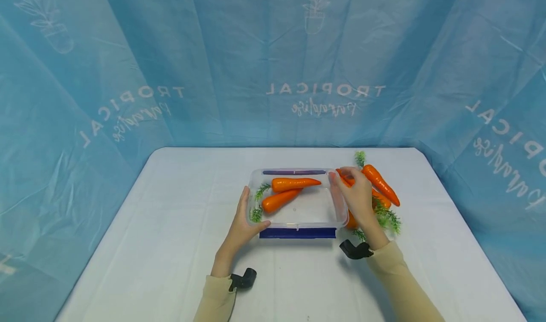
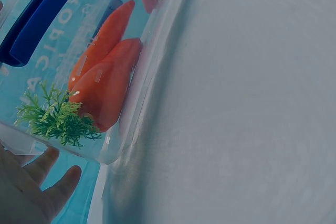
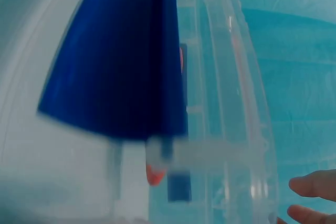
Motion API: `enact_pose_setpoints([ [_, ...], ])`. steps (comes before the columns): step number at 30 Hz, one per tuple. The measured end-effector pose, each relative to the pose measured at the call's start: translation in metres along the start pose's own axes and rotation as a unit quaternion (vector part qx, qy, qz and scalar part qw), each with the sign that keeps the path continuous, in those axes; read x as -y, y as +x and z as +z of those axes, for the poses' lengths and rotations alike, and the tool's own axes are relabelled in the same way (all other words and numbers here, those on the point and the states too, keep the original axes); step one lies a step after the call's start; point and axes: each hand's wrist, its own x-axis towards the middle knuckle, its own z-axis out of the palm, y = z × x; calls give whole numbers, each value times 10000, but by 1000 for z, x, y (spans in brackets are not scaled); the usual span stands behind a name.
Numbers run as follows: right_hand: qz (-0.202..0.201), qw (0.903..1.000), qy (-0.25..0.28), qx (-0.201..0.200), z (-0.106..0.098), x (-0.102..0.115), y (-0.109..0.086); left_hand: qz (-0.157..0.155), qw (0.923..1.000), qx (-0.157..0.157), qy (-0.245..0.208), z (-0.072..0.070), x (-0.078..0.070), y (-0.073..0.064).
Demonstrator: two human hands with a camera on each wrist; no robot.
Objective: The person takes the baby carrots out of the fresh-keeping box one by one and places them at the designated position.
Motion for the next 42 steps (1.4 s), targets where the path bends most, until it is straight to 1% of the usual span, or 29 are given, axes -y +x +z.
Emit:
enact_pose_setpoints([
  [4, -192, 9997, 17, 156, 11, 4, 3, 10, 10000, -21, 23, 0, -1, 0],
  [8, -207, 9990, 43, 400, 21, 7, 5, 31, 10000, -8, 10, -1, -1, 0],
  [14, -388, 9970, 107, 663, 36, 12, 7, 29, 10000, 20, 25, -1, 1, 0],
  [16, -358, 9965, 87, 755, 41, 14, 8, 10, 10000, 32, 22, -1, 1, -1],
  [18, -310, 9959, 13, 853, 44, 15, 9, 4, 10000, 33, 16, -1, 0, -1],
  [21, -301, 9947, -262, 950, 49, 16, 12, -20, 10000, 20, 54, -1, 0, 0],
  [24, -333, 9926, -494, 1053, 54, 15, 14, -12, 10000, -1, 76, 0, 0, 0],
  [26, -336, 9915, -530, 1139, 57, 14, 14, -16, 10000, -17, 59, 0, 1, 0],
  [30, -276, 9862, -521, 1544, 61, 10, 16, -9, 10000, -16, 20, 1, 2, -1],
  [34, -103, 9794, -520, 1950, 64, 6, 18, -30, 10000, 7, 28, 2, 1, -1],
  [38, -156, 9763, -572, 2081, 67, 2, 20, -2, 10000, -21, 76, 2, 0, -1],
  [42, -333, 9763, -629, 2043, 69, -1, 20, 42, 9998, 2, 177, 0, 0, 0],
])
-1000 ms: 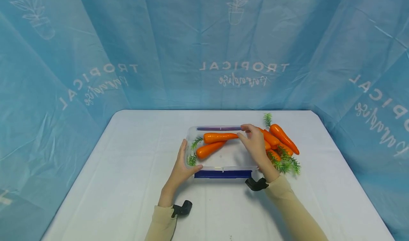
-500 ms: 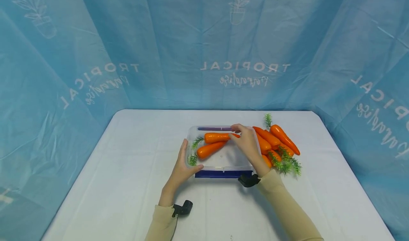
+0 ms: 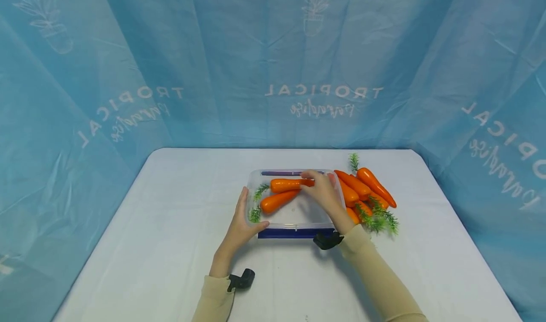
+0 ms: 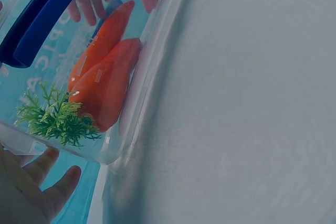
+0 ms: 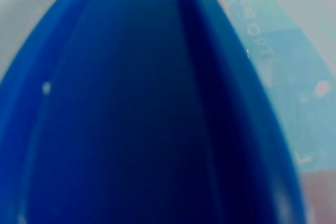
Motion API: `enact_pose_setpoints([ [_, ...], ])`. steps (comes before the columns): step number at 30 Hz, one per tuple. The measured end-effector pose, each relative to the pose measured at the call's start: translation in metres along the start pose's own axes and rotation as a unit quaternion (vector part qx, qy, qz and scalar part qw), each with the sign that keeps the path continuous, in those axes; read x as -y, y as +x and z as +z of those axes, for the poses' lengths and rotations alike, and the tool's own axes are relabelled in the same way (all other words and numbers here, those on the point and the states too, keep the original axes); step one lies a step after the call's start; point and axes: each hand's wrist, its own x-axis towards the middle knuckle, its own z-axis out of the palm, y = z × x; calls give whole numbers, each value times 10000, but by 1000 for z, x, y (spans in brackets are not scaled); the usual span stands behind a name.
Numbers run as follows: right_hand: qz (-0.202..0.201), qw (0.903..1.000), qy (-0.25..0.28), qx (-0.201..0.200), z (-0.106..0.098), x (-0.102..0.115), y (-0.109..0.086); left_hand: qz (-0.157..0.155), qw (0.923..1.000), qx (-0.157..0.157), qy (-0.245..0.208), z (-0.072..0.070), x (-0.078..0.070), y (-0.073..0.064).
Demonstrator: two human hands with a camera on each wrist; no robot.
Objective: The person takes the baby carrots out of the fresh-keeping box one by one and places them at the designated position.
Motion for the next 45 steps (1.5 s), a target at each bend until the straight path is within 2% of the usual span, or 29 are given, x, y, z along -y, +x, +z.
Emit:
enact_pose_setpoints([
  [6, -191, 9990, -355, 166, 3, -3, -1, -110, 9999, 22, -33, -1, 1, 0],
  [12, -92, 9970, -675, 378, 6, -5, 0, -138, 9999, -7, -11, 1, 2, 1],
  [21, -68, 9955, -833, 446, 11, -9, 1, -113, 9998, 34, -161, 0, -2, -1],
  [25, -52, 9944, -958, 436, 11, -8, 0, -94, 9998, 4, -150, 1, 1, -1],
  [32, 178, 9915, -997, 817, 10, -5, -1, -122, 9997, -2, -226, 1, -1, -1],
  [36, 289, 9900, -1051, 895, 10, -5, -1, -117, 9995, 9, -281, 1, -1, 0],
  [45, 108, 9868, -1116, 1171, 13, -10, -3, -124, 9995, 22, -288, 1, 2, 0],
])
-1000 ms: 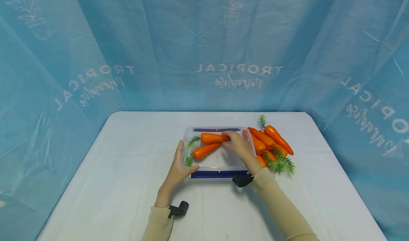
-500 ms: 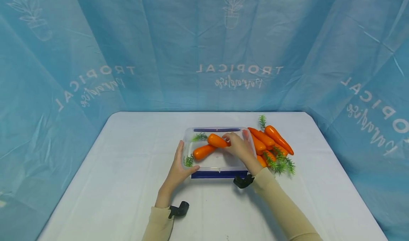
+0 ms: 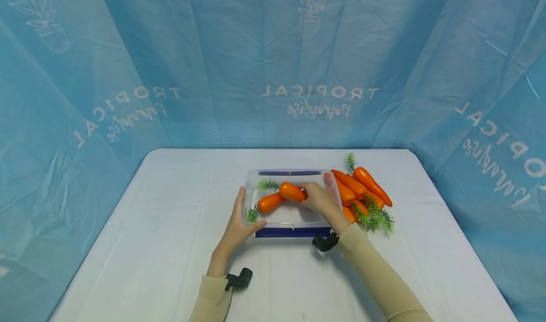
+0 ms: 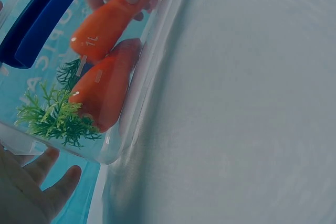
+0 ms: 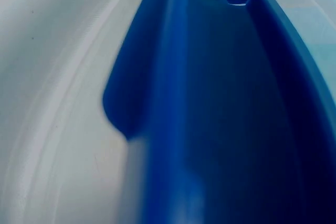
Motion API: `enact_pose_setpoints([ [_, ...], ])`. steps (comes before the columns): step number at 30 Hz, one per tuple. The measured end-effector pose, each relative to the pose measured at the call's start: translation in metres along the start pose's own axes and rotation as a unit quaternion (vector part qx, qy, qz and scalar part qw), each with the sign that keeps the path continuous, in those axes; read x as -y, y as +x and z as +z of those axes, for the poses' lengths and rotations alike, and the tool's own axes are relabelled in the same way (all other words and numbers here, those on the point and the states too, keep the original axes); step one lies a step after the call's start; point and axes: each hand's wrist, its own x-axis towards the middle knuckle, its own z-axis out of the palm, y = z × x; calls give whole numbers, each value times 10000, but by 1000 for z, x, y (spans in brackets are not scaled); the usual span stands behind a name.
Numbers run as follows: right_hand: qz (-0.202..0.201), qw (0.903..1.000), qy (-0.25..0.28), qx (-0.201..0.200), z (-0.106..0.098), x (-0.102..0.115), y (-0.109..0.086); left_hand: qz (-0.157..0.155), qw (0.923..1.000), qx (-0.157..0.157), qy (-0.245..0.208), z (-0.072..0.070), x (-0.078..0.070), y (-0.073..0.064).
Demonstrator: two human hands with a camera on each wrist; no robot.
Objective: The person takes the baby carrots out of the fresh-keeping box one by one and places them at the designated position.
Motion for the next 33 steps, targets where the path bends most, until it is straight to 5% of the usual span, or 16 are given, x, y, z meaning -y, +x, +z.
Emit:
enact_pose_setpoints([
  [7, -18, 9992, 321, -254, -1, 1, 0, 3, 10000, 8, 39, -1, -4, -1],
  [17, -576, 9928, 549, -891, -5, 6, -2, 2, 10000, 67, 34, -2, -3, 0],
  [33, -460, 9861, 862, -1341, -15, 15, -16, -5, 10000, 7, 10, -1, -3, 0],
])
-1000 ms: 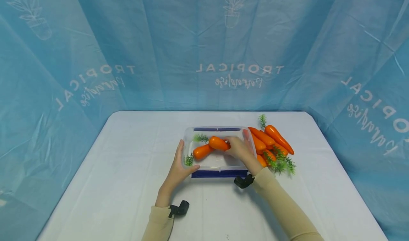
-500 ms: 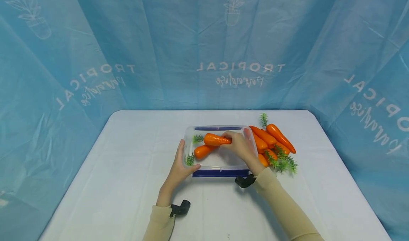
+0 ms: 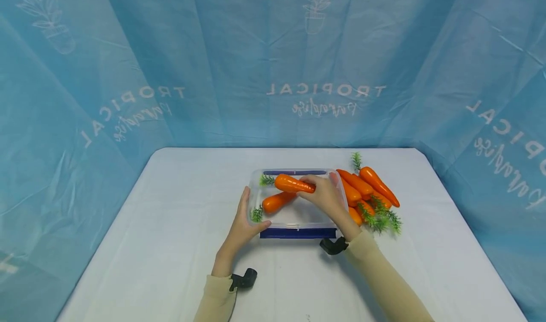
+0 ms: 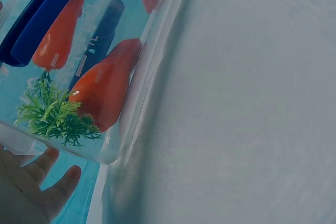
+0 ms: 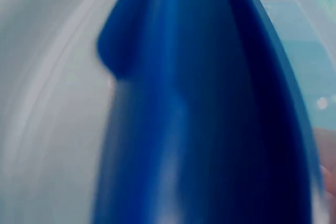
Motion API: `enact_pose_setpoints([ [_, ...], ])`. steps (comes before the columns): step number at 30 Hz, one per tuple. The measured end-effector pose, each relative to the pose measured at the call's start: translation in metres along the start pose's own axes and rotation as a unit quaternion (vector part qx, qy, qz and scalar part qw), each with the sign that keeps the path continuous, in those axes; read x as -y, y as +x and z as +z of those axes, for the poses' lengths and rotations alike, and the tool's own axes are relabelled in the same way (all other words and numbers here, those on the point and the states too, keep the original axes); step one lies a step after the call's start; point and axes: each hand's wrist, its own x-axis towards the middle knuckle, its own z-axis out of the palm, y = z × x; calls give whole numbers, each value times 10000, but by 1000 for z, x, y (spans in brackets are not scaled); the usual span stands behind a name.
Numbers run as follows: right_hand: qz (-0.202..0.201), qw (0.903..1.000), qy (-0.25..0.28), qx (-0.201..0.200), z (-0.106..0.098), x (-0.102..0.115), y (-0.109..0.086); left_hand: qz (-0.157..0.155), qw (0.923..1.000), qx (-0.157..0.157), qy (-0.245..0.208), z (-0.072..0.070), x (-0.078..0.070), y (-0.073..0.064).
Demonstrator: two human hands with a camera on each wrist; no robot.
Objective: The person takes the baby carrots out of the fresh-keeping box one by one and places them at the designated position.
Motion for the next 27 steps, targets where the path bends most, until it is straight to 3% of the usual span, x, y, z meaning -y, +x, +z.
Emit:
enact_pose_setpoints([
  [8, -102, 9987, 81, -502, -19, 6, -15, -69, 9999, -29, 116, -1, -1, -1],
  [27, 424, 9883, 329, -1430, -64, -4, -42, 69, 10000, -21, 21, 0, 0, -2],
])
